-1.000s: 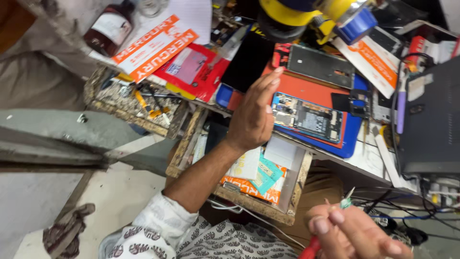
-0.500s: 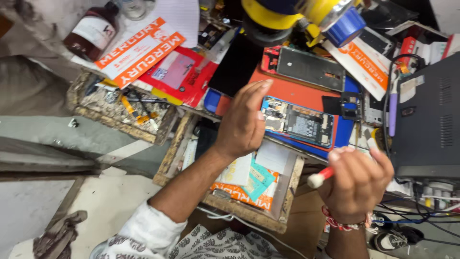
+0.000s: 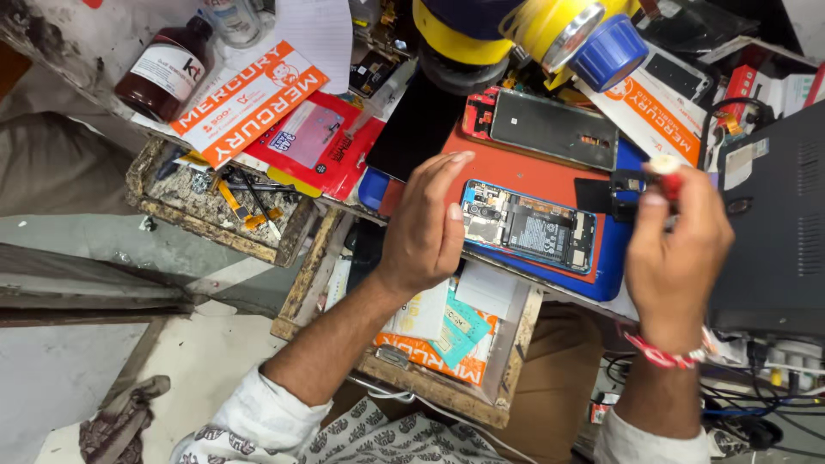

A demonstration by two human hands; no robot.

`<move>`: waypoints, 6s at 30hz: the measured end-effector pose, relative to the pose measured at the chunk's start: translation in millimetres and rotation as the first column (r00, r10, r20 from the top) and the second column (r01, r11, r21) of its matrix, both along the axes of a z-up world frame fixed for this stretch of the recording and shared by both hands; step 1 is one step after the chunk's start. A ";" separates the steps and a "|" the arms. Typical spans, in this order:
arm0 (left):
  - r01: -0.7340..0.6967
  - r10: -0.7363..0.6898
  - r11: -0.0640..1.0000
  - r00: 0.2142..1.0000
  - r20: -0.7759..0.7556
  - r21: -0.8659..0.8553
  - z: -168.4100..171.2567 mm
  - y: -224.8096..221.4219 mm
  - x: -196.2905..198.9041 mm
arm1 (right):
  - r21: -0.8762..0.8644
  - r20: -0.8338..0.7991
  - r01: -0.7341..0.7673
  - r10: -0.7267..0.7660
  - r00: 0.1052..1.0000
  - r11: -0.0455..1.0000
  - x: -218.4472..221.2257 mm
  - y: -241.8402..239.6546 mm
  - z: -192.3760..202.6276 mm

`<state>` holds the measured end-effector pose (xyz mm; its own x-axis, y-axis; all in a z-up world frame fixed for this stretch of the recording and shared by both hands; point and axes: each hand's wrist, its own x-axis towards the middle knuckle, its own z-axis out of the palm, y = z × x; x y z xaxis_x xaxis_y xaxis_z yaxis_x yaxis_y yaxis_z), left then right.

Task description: The person uses a screwdriver and their hands to disassemble and work on the internal components of a mobile phone on a repair bench, handling various circuit boards and wires.

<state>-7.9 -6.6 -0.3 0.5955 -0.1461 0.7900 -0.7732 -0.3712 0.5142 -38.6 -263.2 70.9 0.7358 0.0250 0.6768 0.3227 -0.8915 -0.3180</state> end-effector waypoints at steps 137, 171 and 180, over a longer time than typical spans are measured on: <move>0.050 -0.020 0.877 0.997 -0.069 0.478 12.2 45.4 -2.5 | -0.493 -0.576 -0.531 0.199 0.793 0.689 32.2 77.7 45.8; 0.115 -0.036 0.889 0.983 -0.181 0.444 32.3 29.0 12.0 | -0.288 -0.597 -0.510 0.265 0.757 0.810 29.4 69.1 32.7; 0.093 -0.003 0.859 0.984 -0.177 0.503 36.9 28.8 11.8 | -0.293 -0.592 -0.481 0.238 0.770 0.827 26.6 68.4 27.2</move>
